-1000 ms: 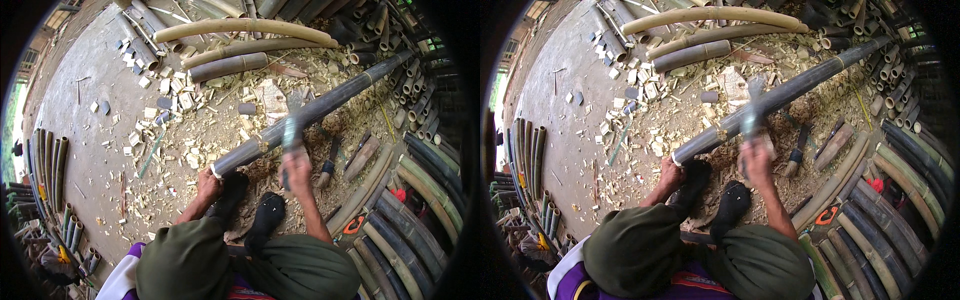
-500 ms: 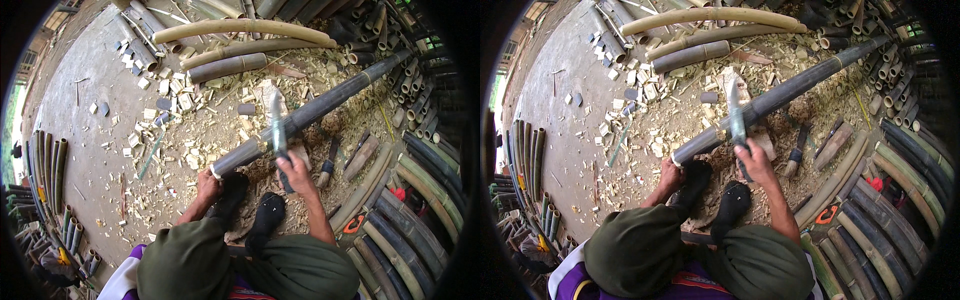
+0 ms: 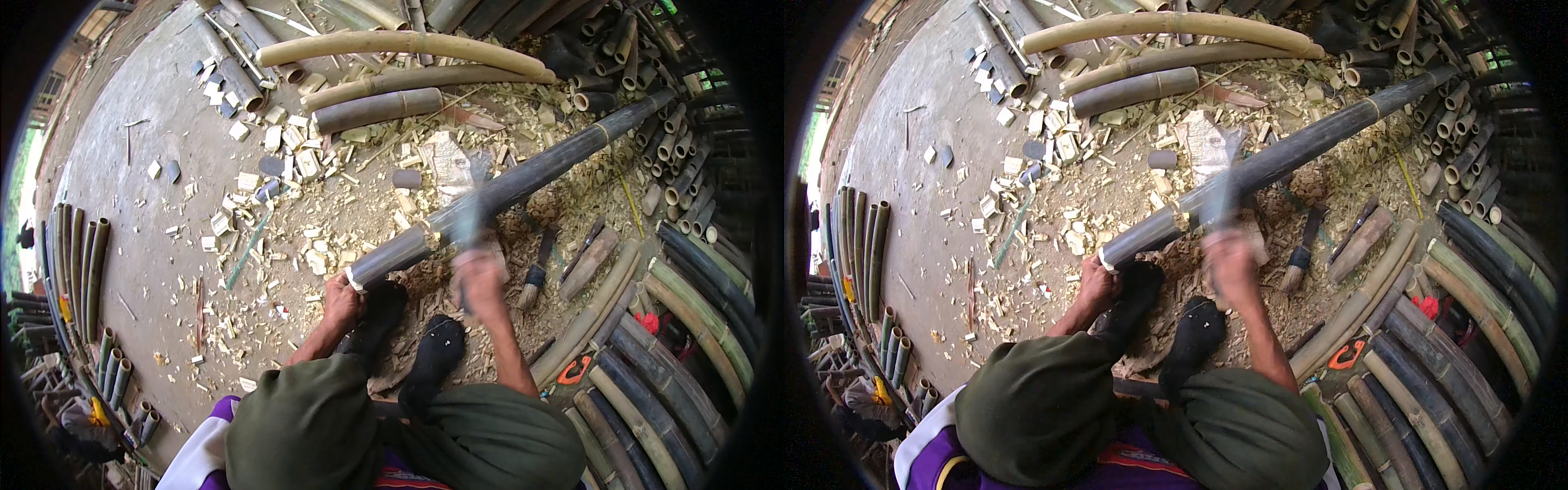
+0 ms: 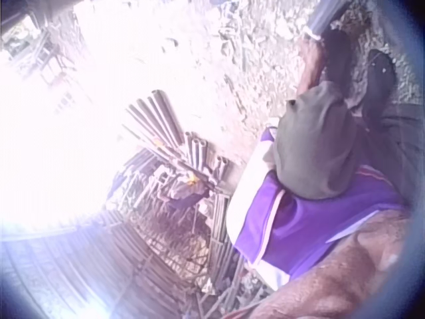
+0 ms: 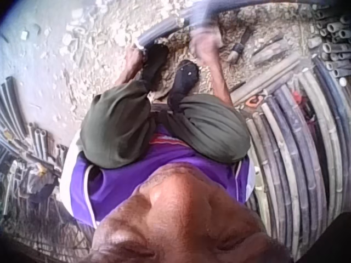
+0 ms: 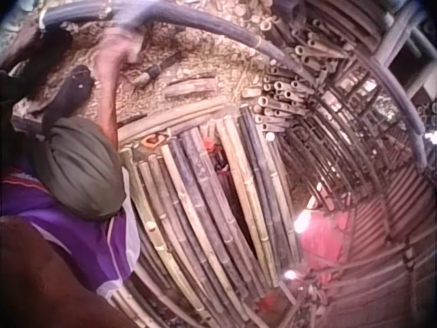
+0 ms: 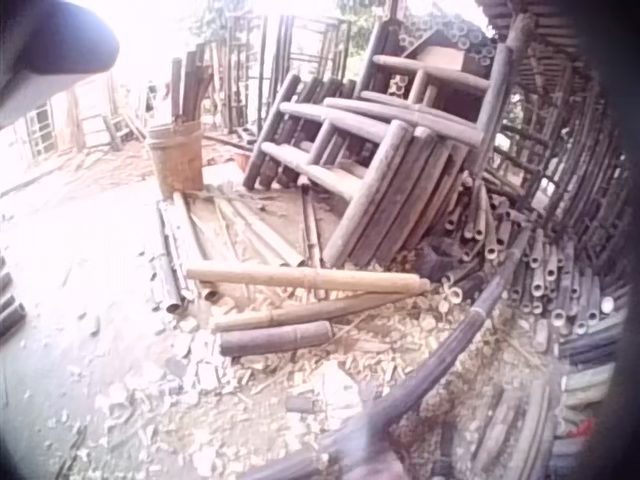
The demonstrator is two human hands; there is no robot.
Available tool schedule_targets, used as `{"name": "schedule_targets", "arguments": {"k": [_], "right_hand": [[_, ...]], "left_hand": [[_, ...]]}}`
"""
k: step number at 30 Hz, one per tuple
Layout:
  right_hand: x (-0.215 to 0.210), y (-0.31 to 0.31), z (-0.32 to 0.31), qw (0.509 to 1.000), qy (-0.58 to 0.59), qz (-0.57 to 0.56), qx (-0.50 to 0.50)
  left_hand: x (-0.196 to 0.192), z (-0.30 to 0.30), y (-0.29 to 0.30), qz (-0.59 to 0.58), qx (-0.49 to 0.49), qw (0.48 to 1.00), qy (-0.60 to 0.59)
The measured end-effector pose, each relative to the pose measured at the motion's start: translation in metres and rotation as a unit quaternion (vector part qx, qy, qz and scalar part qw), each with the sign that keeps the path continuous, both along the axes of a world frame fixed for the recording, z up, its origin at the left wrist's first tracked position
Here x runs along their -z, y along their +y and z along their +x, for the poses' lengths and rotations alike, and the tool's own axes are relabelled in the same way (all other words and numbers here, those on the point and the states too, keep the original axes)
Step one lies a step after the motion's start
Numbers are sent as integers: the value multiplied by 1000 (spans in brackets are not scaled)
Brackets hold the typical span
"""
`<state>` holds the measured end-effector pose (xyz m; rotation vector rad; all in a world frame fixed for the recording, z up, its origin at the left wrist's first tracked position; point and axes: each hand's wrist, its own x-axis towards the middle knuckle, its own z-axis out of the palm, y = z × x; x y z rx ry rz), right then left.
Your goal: The person sits on the ground and uses a knife and a wooden mallet to carve and shape a bamboo pole. They repeatedly strike the knife with the mallet to remove material and smooth the surface, then place the finished piece among other bamboo poles.
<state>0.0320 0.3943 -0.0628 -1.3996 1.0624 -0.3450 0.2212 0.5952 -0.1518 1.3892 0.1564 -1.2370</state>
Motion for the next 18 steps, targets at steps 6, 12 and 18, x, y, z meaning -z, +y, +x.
{"name": "schedule_targets", "arguments": {"k": [6, 12, 18], "right_hand": [[-9, -24, -10, 993, -57, 103, -28], [-4, 4, 4, 986, 49, 53, -148], [-3, -13, 0, 973, -88, 53, 208]], "left_hand": [[-8, 2, 2, 15, -8, 1000, -15], [-7, 1, 0, 13, -15, 1000, -19], [-7, -2, -7, 9, -24, 999, -19]]}}
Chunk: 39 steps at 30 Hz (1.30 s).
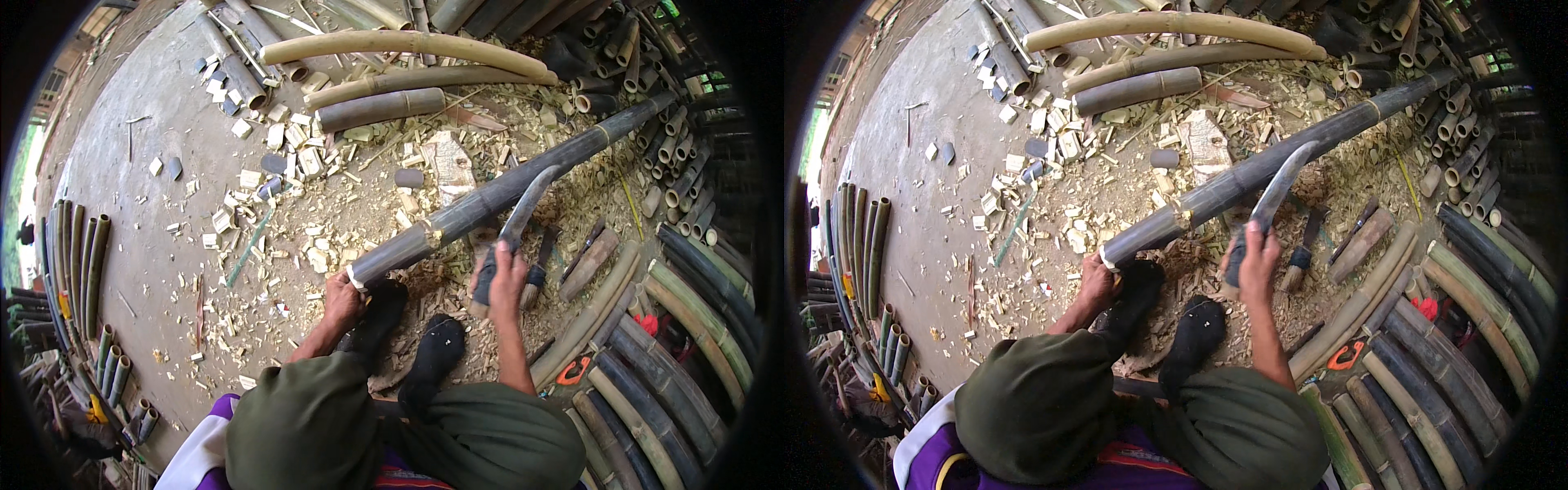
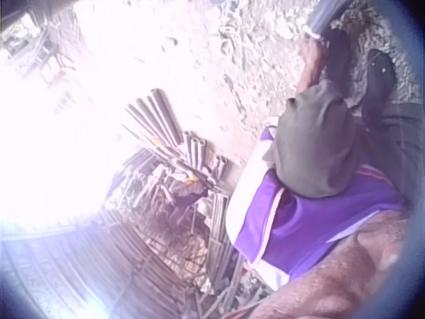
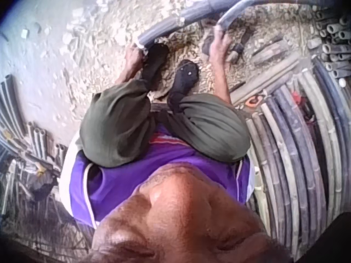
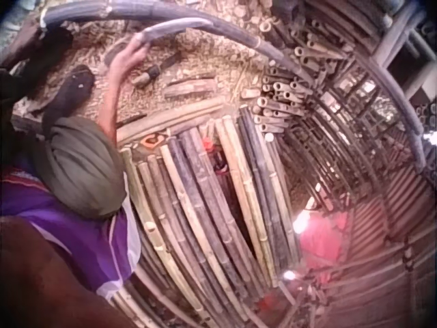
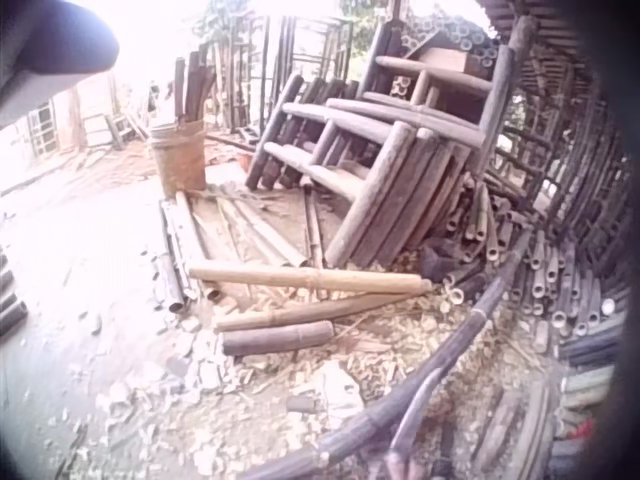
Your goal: The person sits on the ground and uses a knife and a wooden mallet to carve and shape a bamboo pole. They repeatedly strike the knife with the mallet to remove material and smooth the surface, then place the finished piece among other bamboo poles.
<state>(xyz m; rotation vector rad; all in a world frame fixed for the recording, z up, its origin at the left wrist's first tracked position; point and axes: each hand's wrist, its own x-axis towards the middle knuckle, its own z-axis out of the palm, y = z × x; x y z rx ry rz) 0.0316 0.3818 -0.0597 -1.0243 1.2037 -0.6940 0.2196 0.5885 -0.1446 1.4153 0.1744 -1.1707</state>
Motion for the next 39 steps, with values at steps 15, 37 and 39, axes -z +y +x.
{"name": "schedule_targets", "arguments": {"k": [15, 37, 39], "right_hand": [[-5, 12, 15, 922, 102, 86, -364], [-2, 49, 1, 966, 172, -119, -154], [-9, 63, 6, 938, 217, -110, -247]], "left_hand": [[-3, 2, 5, 14, -5, 1000, 19], [8, 28, 0, -4, 188, 965, -183], [-6, 27, -6, -2, 187, 970, -154]]}}
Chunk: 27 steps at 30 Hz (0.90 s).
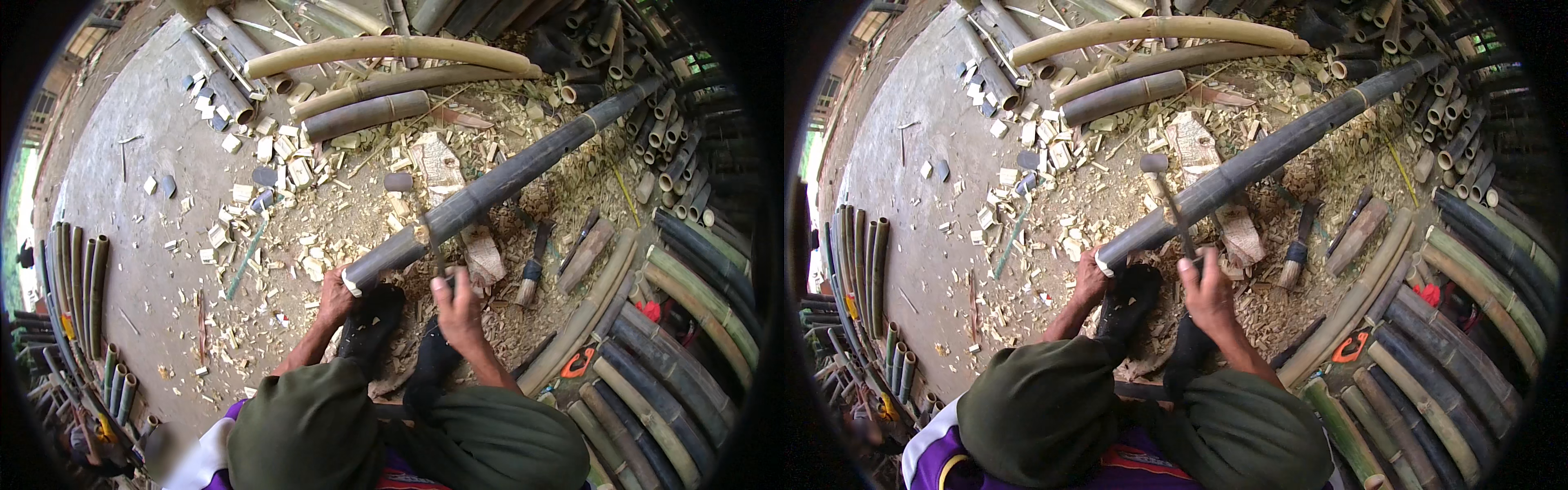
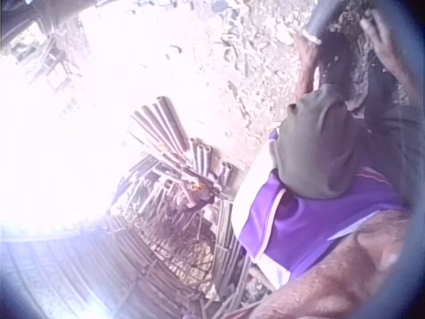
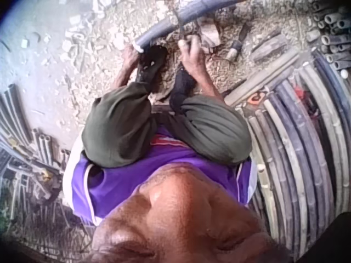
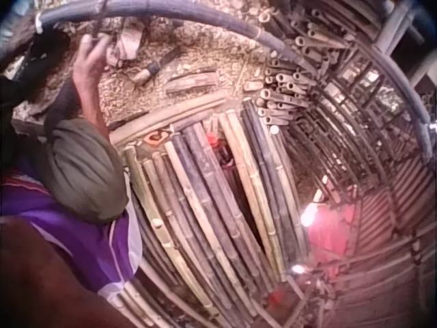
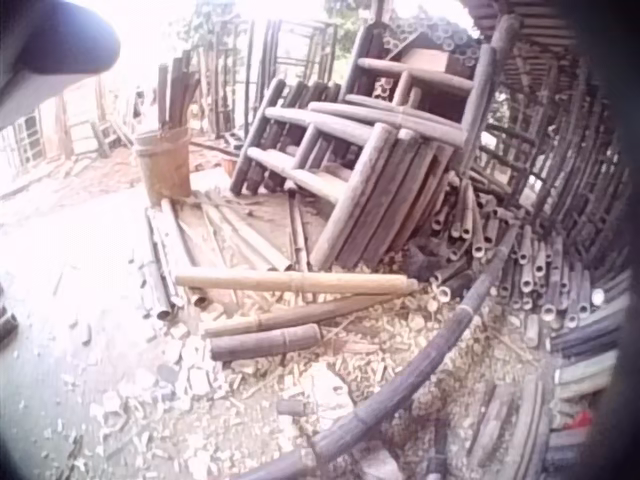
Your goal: The person sits on the ground and uses a knife and a wooden mallet to carve and shape a bamboo pole. They repeatedly strike the knife with the mallet to remove material and smooth the surface, then place the finished piece among other bamboo poles.
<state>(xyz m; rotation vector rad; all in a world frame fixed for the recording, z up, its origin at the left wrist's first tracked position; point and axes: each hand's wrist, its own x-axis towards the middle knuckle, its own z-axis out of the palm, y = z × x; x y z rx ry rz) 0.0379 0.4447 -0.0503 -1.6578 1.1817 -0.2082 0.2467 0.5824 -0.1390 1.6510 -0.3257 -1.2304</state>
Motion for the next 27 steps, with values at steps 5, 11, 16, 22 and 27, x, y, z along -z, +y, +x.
{"name": "schedule_targets", "arguments": {"k": [5, 11, 16, 22, 27], "right_hand": [[22, -4, 9, 955, 109, -235, -141], [16, -7, 18, 972, 138, -144, -124], [11, 7, 20, 955, 96, -242, -143], [17, 6, 25, 977, 102, -177, -62], [31, -6, 20, 968, 106, -221, -50]], "left_hand": [[6, -3, -1, -38, -2, 999, -33], [11, -5, -1, -45, 14, 995, -88], [3, -4, -2, -30, 9, 998, -55], [7, -3, -3, 31, -18, 998, 51], [26, -6, 2, -24, -3, 1000, -16]]}}
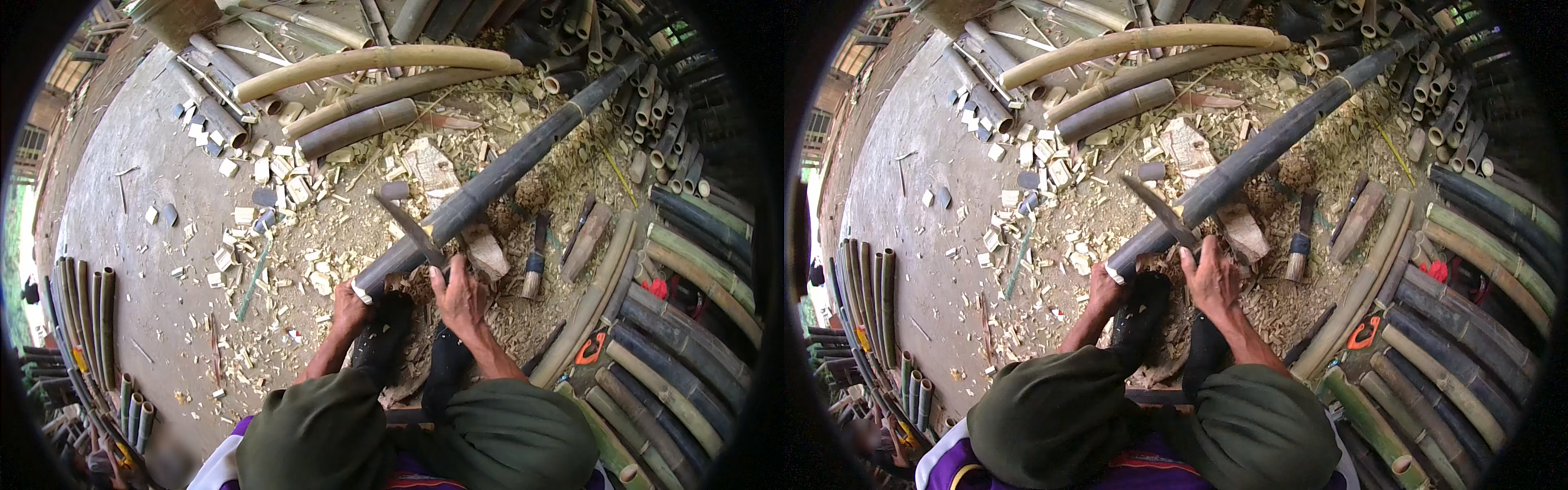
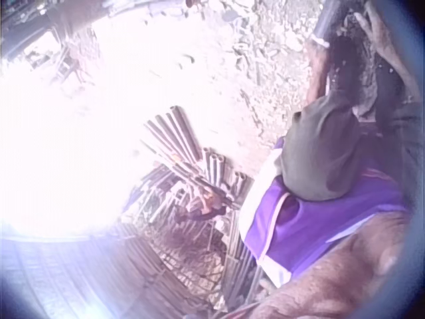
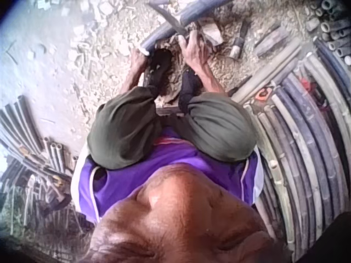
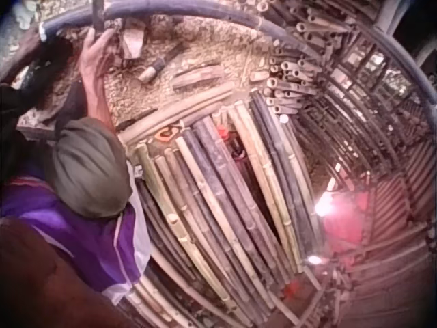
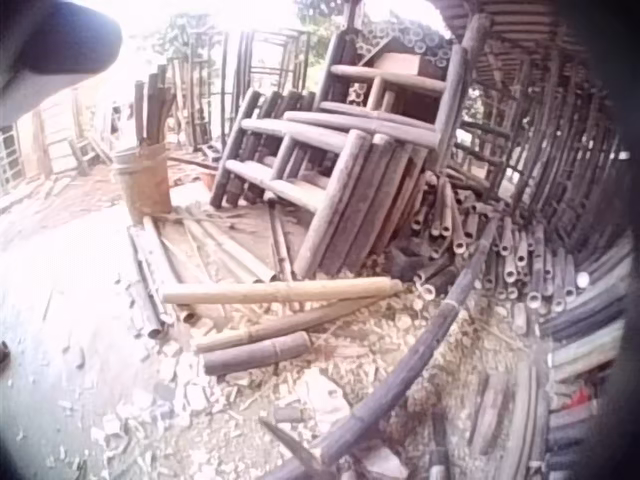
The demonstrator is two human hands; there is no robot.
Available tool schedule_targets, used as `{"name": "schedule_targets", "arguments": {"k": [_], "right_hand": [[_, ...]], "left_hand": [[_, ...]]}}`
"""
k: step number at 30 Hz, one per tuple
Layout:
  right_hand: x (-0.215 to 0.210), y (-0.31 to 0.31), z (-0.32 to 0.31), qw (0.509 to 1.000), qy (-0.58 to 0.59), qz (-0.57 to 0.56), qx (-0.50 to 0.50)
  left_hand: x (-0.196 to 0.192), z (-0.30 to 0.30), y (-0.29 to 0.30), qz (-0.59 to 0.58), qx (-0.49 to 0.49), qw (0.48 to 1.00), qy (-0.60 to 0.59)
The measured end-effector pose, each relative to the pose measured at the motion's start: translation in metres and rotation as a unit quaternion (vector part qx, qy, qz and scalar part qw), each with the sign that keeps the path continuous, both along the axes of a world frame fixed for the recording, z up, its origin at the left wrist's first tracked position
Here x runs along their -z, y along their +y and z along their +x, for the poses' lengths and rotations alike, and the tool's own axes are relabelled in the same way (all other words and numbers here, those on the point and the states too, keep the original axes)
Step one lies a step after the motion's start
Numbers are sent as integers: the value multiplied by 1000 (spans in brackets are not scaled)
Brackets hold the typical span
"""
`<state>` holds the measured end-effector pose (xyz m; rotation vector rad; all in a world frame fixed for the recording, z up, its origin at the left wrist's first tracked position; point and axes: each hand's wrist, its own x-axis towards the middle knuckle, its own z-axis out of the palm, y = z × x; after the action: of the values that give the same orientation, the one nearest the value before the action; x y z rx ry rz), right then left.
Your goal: The person sits on the ground and uses a knife and a wooden mallet to carve and shape a bamboo pole. They repeatedly strike the knife with the mallet to remove material and smooth the surface, then place the finished piece among other bamboo poles.
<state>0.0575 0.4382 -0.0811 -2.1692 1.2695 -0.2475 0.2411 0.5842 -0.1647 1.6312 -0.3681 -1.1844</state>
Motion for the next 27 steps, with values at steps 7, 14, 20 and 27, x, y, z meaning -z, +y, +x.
{"name": "schedule_targets", "arguments": {"k": [7, 14, 20, 27], "right_hand": [[15, -18, -13, 987, -14, -67, 144], [27, -9, -12, 996, -37, -45, 61], [18, 2, -12, 998, -46, -32, -32], [5, 5, -7, 995, -27, -66, -70]], "left_hand": [[-17, -3, -6, 26, -27, 997, 67], [-48, -9, -18, 69, -60, 971, 223], [-38, -1, -5, 79, -98, 918, 377], [-17, 0, 0, 44, -84, 874, 477]]}}
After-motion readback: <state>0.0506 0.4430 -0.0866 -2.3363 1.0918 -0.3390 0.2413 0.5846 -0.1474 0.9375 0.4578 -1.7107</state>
